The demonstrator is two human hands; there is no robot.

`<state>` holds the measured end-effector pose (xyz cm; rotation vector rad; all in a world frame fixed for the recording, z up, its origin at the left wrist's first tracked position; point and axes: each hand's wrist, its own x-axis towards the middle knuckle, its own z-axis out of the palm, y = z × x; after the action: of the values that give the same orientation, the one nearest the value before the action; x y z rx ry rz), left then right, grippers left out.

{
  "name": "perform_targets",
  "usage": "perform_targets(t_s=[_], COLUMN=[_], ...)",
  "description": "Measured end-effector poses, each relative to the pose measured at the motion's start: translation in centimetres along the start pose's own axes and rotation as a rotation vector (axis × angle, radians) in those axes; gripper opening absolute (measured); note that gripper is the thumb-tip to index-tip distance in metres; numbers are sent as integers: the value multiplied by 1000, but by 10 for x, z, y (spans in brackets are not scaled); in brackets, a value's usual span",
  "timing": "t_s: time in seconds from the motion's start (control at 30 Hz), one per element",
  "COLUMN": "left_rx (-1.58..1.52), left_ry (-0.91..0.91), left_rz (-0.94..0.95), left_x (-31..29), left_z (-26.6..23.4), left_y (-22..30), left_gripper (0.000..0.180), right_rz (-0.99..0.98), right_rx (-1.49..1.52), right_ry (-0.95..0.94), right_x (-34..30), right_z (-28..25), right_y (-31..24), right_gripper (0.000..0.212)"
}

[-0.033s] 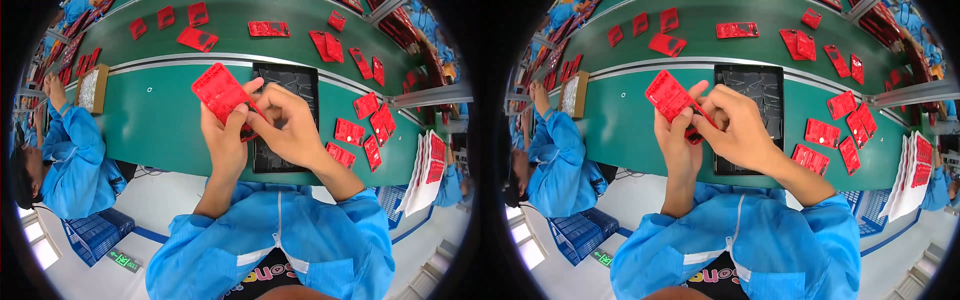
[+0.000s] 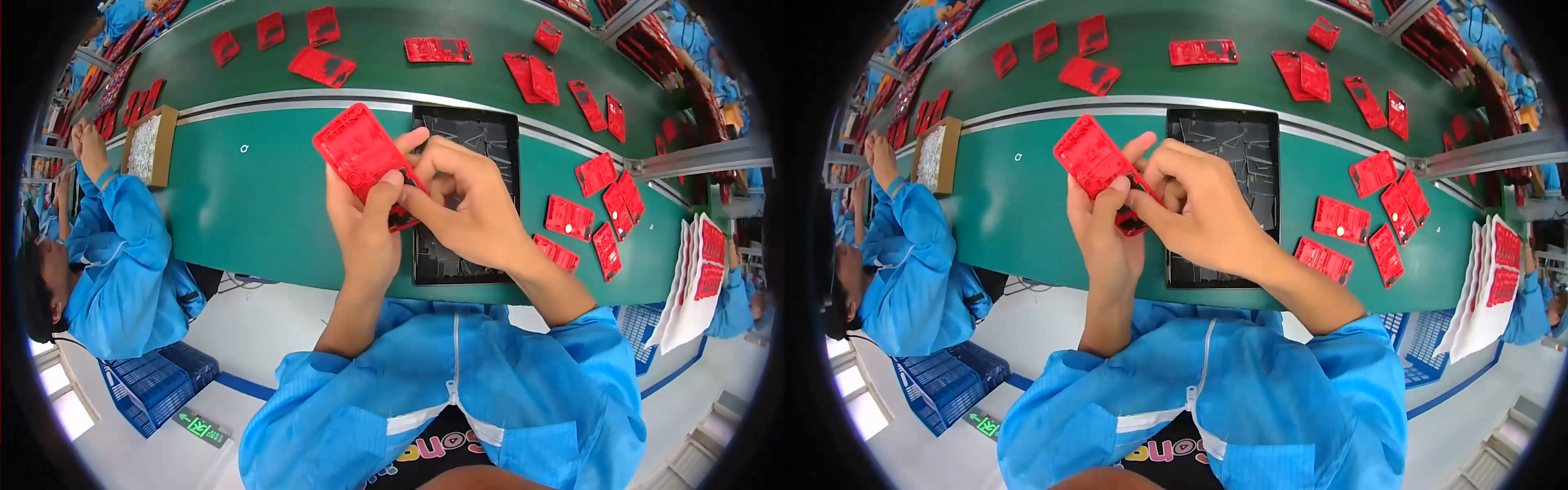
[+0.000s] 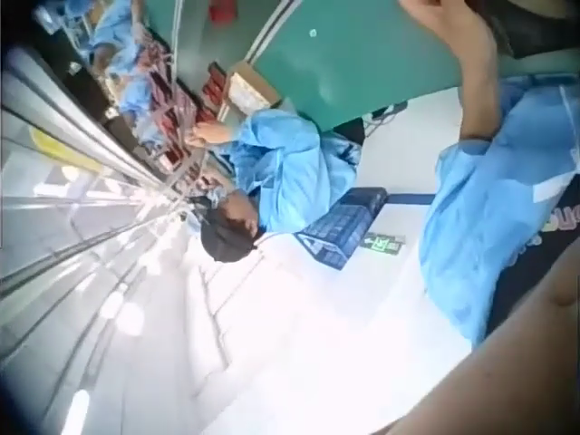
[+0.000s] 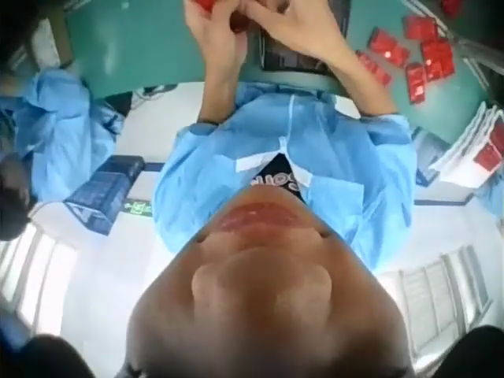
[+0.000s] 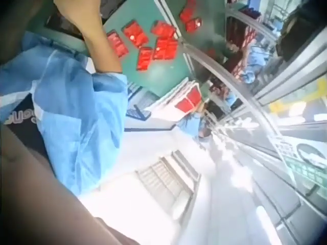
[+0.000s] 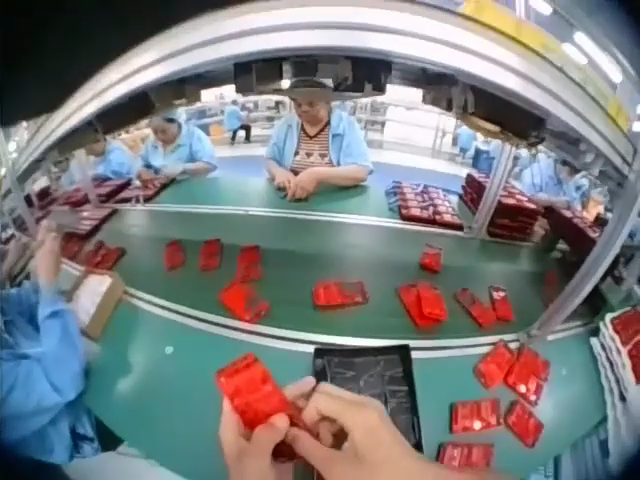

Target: The person assembles electronic components into red plastic housings by hand, placing the components into the housings one by one.

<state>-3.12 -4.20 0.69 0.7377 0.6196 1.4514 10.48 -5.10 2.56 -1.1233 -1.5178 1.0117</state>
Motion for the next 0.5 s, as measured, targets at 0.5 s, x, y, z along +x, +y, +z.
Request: perform_targets(t_s=[0.5], left_rx=[344], left_ry=[14], left_rz=[-146], left_x=[-1], left_z=[-45], left_y=[-14], left_gripper=[46], right_rz=[421], right_rx=[335], right_ry=[261], right_x=[219], right_z=[-115], right_y=[143], right_gripper=[36])
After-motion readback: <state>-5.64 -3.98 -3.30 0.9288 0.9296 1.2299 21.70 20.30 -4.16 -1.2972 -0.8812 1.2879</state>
